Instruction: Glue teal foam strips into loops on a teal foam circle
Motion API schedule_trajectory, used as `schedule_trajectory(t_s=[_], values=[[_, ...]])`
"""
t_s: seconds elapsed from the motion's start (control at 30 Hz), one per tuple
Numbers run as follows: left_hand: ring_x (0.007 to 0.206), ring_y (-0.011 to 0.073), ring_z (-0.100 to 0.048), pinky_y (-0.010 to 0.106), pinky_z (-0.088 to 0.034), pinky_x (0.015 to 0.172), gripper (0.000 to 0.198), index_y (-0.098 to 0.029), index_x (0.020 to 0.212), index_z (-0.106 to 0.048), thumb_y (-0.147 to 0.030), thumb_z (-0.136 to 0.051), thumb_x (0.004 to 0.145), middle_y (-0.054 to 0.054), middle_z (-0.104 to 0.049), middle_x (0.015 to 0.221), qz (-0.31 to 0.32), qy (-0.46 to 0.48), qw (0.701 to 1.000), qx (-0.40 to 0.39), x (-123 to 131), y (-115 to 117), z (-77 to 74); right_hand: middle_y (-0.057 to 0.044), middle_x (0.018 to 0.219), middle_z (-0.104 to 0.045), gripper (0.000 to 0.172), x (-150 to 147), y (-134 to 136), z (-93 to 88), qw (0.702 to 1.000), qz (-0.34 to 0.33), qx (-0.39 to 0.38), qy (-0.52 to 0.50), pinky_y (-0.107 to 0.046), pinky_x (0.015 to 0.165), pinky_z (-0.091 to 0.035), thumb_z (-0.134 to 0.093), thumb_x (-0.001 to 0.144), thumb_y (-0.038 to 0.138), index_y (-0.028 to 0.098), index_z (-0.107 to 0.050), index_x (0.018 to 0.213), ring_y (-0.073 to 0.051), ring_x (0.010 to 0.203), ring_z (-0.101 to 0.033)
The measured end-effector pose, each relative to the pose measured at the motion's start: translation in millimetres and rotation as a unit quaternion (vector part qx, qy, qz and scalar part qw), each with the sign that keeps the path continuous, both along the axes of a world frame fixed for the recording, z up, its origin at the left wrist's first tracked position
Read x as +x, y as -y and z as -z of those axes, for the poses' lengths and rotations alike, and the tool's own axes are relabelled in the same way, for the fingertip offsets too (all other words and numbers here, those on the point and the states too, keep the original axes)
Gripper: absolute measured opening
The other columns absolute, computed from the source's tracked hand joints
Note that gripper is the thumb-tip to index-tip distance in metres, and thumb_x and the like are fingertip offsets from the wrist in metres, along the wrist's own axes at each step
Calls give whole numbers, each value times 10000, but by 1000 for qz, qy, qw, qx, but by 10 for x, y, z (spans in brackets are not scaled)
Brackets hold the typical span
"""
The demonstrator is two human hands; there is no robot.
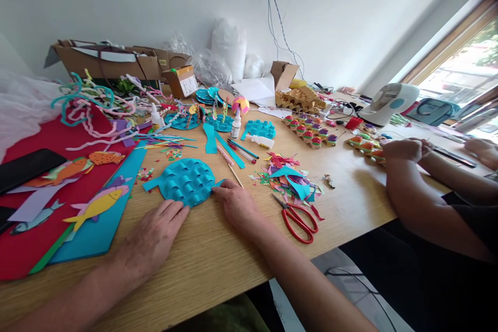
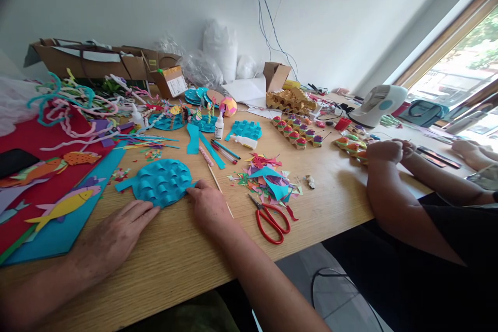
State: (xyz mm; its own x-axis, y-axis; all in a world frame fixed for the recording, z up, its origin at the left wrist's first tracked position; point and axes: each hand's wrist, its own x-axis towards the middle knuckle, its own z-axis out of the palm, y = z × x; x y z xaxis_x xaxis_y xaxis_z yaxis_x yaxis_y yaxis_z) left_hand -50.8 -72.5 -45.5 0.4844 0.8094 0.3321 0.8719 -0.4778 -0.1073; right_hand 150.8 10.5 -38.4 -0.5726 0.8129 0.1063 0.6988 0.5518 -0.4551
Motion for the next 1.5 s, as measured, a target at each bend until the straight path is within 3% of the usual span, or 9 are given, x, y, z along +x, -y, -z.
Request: schedule_trajectory(t_s=[0.37, 0.67, 1.0, 1.13, 1.5], values=[[915, 239, -570, 391, -521, 794, 461, -96, 1033, -627, 32, -308, 727, 129, -637, 977, 8, 52, 999, 7, -29, -18, 39, -25, 995, -585, 348, -17, 11, -24, 999, -8, 22, 31, -223, 680, -390, -376, 843, 102, 249, -634, 1025, -139, 791, -563], [921, 225, -576, 379, -514, 816, 474, -118, 1026, -629, 33, -328, 694, 107, -649, 989, -3, 40, 999, 5, -27, -25, -3, -25, 1006, -588, 365, -32, 24, -59, 998, -2, 19, 52, -223, 678, -402, -383, 835, 102, 262, -625, 1057, -144, 805, -580], [979, 227, -565, 364, -478, 868, 475, -109, 1081, -610, 9, -312, 731, 106, -639, 1039, -6, 45, 999, 7, -55, 5, 34, -75, 1007, -621, 362, -21, 110, -38, 997, 13, 43, -57, -231, 788, -429, -376, 846, 95, 171, -587, 1130, -160, 896, -591], [971, 218, -565, 360, -482, 858, 470, -134, 1093, -600, 1, -314, 745, 94, -635, 1045, -9, 51, 999, 7, -60, -2, 48, -55, 1003, -643, 335, -84, 213, -109, 999, -30, 30, -20, -232, 747, -428, -371, 878, 155, 224, -605, 1108, -170, 882, -610], [913, 218, -544, 354, -502, 784, 438, -119, 1082, -591, 29, -328, 764, 97, -613, 992, -5, 66, 997, 30, -39, -37, 109, -42, 1043, -642, 370, -175, 236, -134, 996, -21, 36, 75, -249, 651, -399, -362, 841, 142, 252, -598, 1105, -186, 864, -623]])
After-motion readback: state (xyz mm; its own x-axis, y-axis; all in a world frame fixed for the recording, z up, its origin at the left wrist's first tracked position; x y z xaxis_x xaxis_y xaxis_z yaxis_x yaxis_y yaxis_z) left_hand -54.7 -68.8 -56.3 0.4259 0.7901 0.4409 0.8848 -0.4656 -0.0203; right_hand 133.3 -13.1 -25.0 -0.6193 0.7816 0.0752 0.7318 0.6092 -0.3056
